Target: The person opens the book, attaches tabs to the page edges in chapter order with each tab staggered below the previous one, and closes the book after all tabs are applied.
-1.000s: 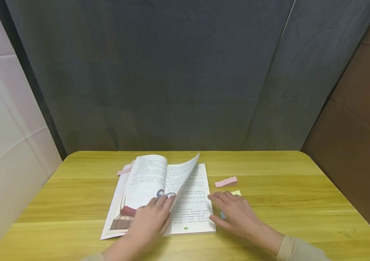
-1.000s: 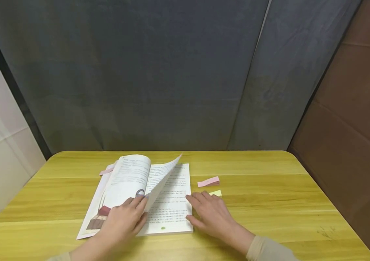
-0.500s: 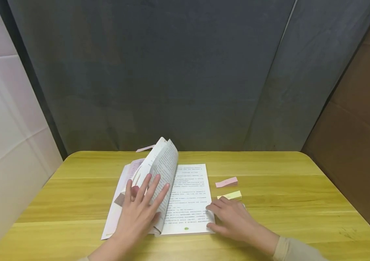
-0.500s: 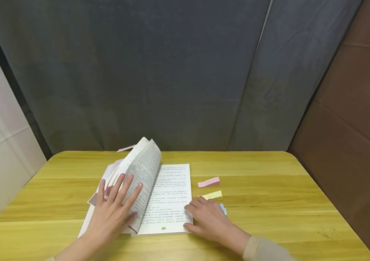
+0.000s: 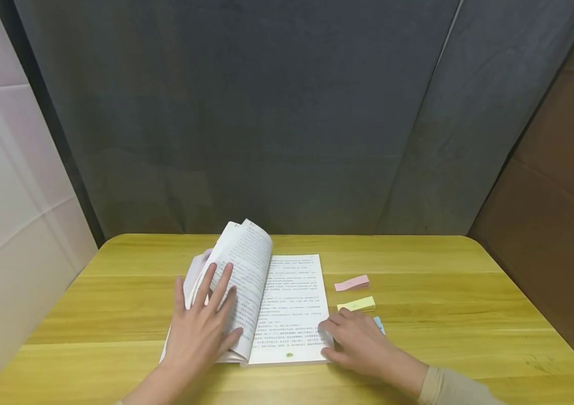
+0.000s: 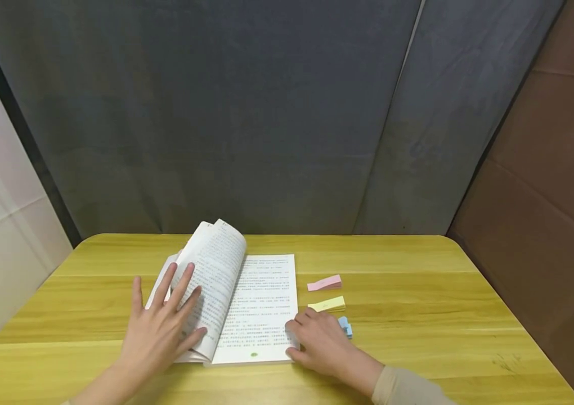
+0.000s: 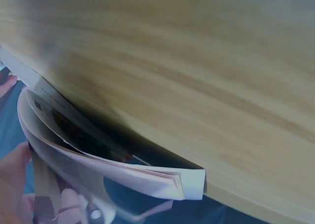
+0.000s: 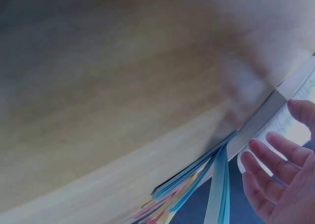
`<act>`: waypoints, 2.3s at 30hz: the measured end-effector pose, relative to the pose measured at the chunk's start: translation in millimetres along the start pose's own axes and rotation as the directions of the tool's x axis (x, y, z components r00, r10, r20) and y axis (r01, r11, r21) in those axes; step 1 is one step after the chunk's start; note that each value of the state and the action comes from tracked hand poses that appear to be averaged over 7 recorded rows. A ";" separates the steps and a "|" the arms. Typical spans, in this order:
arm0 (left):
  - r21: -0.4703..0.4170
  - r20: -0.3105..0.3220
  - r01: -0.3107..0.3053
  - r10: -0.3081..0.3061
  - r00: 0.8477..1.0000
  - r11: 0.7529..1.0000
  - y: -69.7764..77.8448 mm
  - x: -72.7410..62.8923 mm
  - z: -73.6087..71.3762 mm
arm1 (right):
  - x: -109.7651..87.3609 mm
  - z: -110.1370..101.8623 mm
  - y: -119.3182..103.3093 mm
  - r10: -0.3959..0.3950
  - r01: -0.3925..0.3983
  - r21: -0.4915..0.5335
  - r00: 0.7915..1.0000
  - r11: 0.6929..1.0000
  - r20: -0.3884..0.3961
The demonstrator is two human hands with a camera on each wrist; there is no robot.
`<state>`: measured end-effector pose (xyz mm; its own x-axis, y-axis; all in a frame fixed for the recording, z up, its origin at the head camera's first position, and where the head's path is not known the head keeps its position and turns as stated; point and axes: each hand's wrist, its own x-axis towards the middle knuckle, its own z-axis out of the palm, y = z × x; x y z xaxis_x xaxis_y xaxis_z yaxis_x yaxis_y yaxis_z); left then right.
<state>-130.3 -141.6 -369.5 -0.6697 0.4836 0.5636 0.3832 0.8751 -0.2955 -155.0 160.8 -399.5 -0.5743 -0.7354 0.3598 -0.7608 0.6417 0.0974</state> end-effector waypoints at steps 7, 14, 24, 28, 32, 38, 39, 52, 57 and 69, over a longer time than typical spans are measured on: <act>-0.026 0.070 -0.012 0.014 0.997 1.000 -3.4 -9.0 5.6 | 0.0 -1.3 -0.7 0.011 -0.011 0.000 1.000 1.000 0.028; -0.230 0.119 -0.245 0.277 0.953 0.942 12.7 -9.0 16.6 | -0.1 -2.1 -1.3 0.027 -0.027 0.003 0.999 1.000 0.044; -0.159 0.210 -0.139 0.171 0.963 0.977 38.0 5.7 12.8 | -0.1 -2.3 -1.0 0.047 -0.050 0.035 0.997 0.998 0.067; -0.118 0.287 -0.089 0.119 0.951 0.989 51.0 11.7 12.3 | -0.8 -2.4 -0.1 0.073 -0.079 0.077 0.994 0.994 0.082; -0.077 0.302 -0.090 0.109 0.947 0.993 56.1 14.5 14.3 | -2.3 -1.6 2.1 0.080 -0.088 0.097 0.994 0.991 0.078; -0.116 0.294 -0.073 0.104 0.950 0.991 52.0 14.0 13.5 | -3.5 -1.4 3.5 0.066 -0.071 0.089 0.996 0.993 0.058; -0.121 0.289 -0.071 0.104 0.952 0.990 50.9 13.6 13.8 | -3.5 -1.6 3.6 0.064 -0.069 0.089 0.996 0.994 0.057; -0.162 0.223 -0.069 0.104 0.969 0.984 43.4 8.4 16.3 | -5.2 -2.0 6.1 0.045 -0.047 0.109 0.999 0.993 0.023; -0.185 0.204 -0.053 0.091 0.975 0.981 42.3 8.2 15.0 | -4.7 -3.4 6.3 0.064 -0.060 0.098 0.997 0.993 -0.039; -0.174 0.063 -0.038 0.050 0.997 0.984 46.5 11.1 16.2 | 1.7 -11.0 7.4 0.193 -0.175 0.106 0.963 0.979 -0.190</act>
<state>-130.2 -95.3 -389.5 -0.6887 0.5268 0.4983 0.5131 0.8396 -0.1784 -158.3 166.6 -388.0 -0.6422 -0.5426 0.5415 -0.6759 0.7340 -0.0661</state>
